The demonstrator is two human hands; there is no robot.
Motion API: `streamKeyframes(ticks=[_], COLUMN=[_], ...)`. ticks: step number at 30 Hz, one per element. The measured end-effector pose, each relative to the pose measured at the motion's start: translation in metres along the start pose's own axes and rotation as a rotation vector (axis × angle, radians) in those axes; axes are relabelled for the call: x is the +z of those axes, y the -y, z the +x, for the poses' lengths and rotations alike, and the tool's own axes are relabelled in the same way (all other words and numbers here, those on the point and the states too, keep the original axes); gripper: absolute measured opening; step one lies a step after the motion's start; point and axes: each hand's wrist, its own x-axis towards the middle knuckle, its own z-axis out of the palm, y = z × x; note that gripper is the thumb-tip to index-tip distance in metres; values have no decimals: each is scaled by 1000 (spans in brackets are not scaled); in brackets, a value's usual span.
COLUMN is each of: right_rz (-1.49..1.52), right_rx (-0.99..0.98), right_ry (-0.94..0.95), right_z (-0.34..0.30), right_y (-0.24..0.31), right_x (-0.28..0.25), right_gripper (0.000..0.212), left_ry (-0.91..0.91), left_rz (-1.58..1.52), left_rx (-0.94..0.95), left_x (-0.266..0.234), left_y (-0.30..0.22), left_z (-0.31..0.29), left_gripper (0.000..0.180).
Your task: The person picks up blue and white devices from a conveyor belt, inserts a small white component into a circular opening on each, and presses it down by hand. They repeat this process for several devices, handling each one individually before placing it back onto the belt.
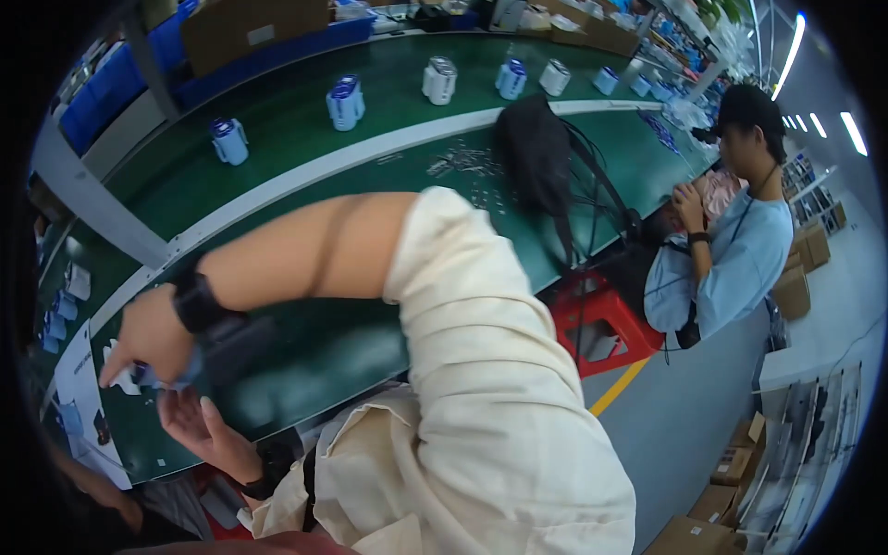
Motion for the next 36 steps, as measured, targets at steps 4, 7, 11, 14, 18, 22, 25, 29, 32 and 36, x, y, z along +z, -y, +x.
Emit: streamKeyframes(ticks=[4,7,11,14,18,22,25,29,32,36], right_rz=[74,203,251,178,68,-208,-209,-318,-353,-266], right_rx=[183,193,237,313,363,302,297,301,320,381], right_ry=[12,-314,-486,-635,-854,-801,-817,-788,-786,-858], right_z=[-103,-153,-185,-213,-243,-248,-235,-226,-227,-229], right_y=[43,61,68,71,69,68,68,73,75,74], right_x=[-7,12,26,33,39,42,49,49,55,64], right_gripper=[80,84,90,94,64,40,33,29,27,24], left_ry=[265,573,664,682,675,618,575,643,630,582], left_rz=[-138,-74,8,-125,34,176,175,151,191,220], left_rx=[175,136,-39,-225,-2,117,149,186,334,298], left_x=[34,58,77,104,113,111,107,105,106,106], left_y=[-15,-26,-21,-35,-27,-15,-10,-5,-1,-5], left_z=[-14,-21,-35,-37,-44,-52,-56,-54,-54,-56], left_gripper=[95,114,117,109,90,80,76,75,72,73])
